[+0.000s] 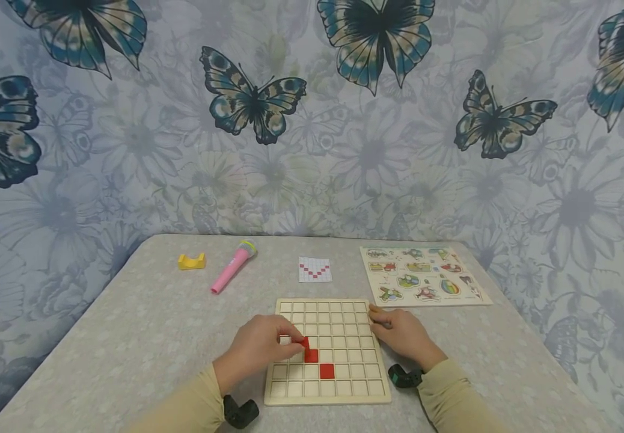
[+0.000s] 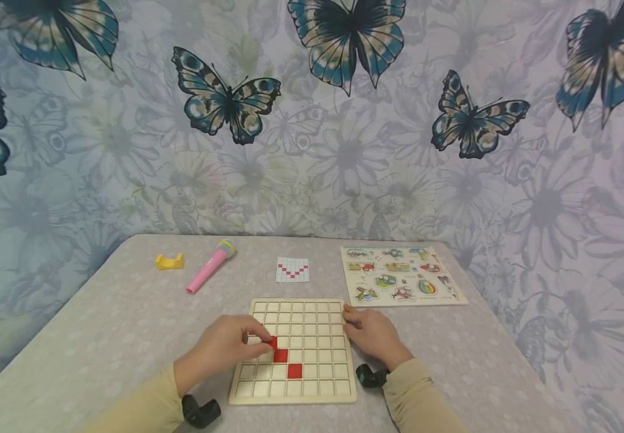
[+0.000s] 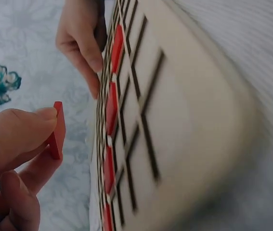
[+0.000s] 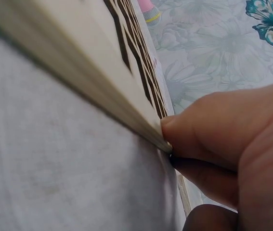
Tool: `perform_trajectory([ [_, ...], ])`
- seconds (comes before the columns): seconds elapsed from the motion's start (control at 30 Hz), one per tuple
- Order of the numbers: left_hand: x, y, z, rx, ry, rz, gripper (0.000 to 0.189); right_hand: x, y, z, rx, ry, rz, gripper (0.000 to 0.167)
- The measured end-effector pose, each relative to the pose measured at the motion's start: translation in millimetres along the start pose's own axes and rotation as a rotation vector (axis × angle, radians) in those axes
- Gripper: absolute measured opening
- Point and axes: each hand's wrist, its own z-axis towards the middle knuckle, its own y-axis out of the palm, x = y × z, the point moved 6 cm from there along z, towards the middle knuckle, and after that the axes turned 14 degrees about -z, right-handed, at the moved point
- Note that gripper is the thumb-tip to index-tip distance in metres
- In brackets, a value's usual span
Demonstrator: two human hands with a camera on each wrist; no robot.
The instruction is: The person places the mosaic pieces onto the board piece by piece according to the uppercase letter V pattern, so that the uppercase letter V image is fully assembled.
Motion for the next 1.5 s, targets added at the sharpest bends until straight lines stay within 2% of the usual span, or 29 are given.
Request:
perform_trajectory([
  [0.07,6.5,7.1,7.2,-0.027,0.014,0.026,0.008,-0.2,-0.2,0.2,0.000,-0.001,0.000,0.038],
  [0.3,29.5,39.0,27.1,-0.182,0.052,0.086,0.005,-0.8,-0.5,0.7,0.002,0.000,-0.002,0.037],
  [0.47,35.2,58.8,35.6,-0.234,0.037,0.114,0.006,-0.2,1.3,1.6,0.001,-0.001,0.000,0.037],
  [0.67,38.0,68.9,40.0,-0.242,0.036,0.102,0.008,-1.2,1.7,2.9,-0.004,0.001,0.012,0.037],
  [1.03,38.8,72.4,44.6,-0.228,0.039,0.089,0.009,2.3,-0.4,2.3,0.001,0.000,0.012,0.038],
  [1.5,33.7,72.3,48.6,-0.192,0.005,0.069,0.017,1.8,-0.4,2.4,-0.004,0.004,0.007,0.038],
])
